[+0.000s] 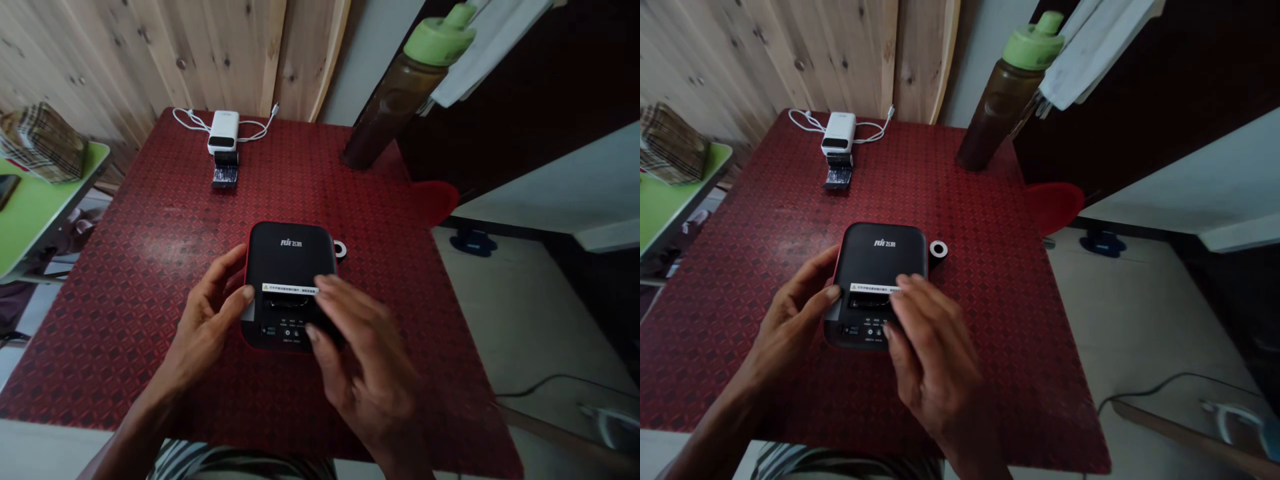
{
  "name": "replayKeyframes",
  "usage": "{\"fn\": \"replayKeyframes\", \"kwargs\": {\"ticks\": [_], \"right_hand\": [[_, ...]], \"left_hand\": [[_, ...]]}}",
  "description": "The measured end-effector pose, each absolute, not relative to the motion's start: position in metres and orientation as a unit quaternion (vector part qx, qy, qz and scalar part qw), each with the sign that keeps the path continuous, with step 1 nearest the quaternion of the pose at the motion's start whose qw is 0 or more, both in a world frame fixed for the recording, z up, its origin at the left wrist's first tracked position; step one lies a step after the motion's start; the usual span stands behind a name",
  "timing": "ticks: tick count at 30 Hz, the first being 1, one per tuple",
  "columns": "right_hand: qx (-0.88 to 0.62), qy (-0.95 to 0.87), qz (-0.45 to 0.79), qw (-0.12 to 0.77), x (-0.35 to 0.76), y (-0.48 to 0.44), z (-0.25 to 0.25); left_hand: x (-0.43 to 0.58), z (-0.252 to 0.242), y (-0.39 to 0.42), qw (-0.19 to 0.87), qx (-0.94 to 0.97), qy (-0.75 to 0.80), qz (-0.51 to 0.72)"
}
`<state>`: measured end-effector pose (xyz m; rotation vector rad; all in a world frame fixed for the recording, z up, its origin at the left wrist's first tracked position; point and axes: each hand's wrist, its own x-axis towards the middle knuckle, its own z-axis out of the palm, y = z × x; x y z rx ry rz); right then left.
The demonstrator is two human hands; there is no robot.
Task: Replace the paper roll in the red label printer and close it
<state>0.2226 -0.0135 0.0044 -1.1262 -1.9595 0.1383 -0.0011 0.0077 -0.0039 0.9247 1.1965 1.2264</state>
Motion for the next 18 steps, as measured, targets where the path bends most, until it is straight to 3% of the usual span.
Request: {"fn": "replayKeyframes", "kwargs": {"ticks": [3, 6, 18], "right_hand": [[-0.552, -0.679, 0.097, 0.475, 0.231, -0.027, -0.014], [-0.615, -0.617, 0.191, 0.452, 0.233, -0.039, -0.03], [-0.581, -0.639, 0.235, 0.446, 0.223, -0.043, -0.034]], "left_hand": [[-0.003, -0.003, -0.006, 0.583, 0.369, 0.51, 0.513], [-0.001, 0.0, -0.014, 0.584, 0.37, 0.512, 0.51], [-0.001, 0.004, -0.023, 0.549, 0.363, 0.561, 0.503]]}}
